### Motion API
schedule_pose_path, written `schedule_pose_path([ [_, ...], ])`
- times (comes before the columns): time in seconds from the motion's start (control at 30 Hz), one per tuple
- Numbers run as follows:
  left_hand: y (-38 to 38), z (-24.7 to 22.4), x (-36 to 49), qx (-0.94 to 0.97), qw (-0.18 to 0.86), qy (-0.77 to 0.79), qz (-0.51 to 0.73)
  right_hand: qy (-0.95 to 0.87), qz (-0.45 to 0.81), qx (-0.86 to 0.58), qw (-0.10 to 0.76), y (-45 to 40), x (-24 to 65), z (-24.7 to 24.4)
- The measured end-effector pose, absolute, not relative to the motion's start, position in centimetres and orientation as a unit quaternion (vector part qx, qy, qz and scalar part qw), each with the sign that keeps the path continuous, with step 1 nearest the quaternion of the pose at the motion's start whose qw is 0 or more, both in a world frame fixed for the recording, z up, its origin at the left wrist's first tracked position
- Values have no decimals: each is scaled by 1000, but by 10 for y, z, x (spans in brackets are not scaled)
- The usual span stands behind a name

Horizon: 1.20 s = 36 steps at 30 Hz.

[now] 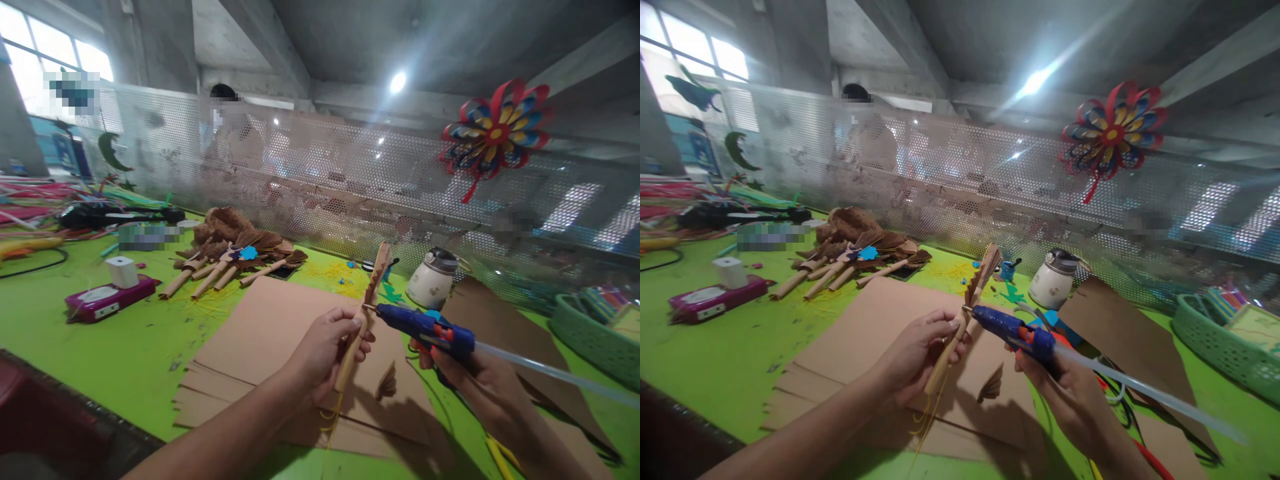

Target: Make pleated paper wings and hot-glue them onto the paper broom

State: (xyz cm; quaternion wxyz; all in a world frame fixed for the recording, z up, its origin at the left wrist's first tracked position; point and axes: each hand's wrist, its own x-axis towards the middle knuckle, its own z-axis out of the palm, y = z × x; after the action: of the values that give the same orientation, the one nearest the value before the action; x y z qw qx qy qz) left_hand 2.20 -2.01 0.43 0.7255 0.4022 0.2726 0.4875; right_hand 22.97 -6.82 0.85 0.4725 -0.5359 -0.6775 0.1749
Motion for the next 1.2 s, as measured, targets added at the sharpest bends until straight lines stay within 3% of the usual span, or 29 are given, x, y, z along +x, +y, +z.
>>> schedule_pose_path([
  [0.43,-18,7,19,365,752,274,475,-711,196,-516,435,-60,254,15],
  [1.2,-19,11,17,342,781,236,465,-639,239,-537,496,-70,244,16],
])
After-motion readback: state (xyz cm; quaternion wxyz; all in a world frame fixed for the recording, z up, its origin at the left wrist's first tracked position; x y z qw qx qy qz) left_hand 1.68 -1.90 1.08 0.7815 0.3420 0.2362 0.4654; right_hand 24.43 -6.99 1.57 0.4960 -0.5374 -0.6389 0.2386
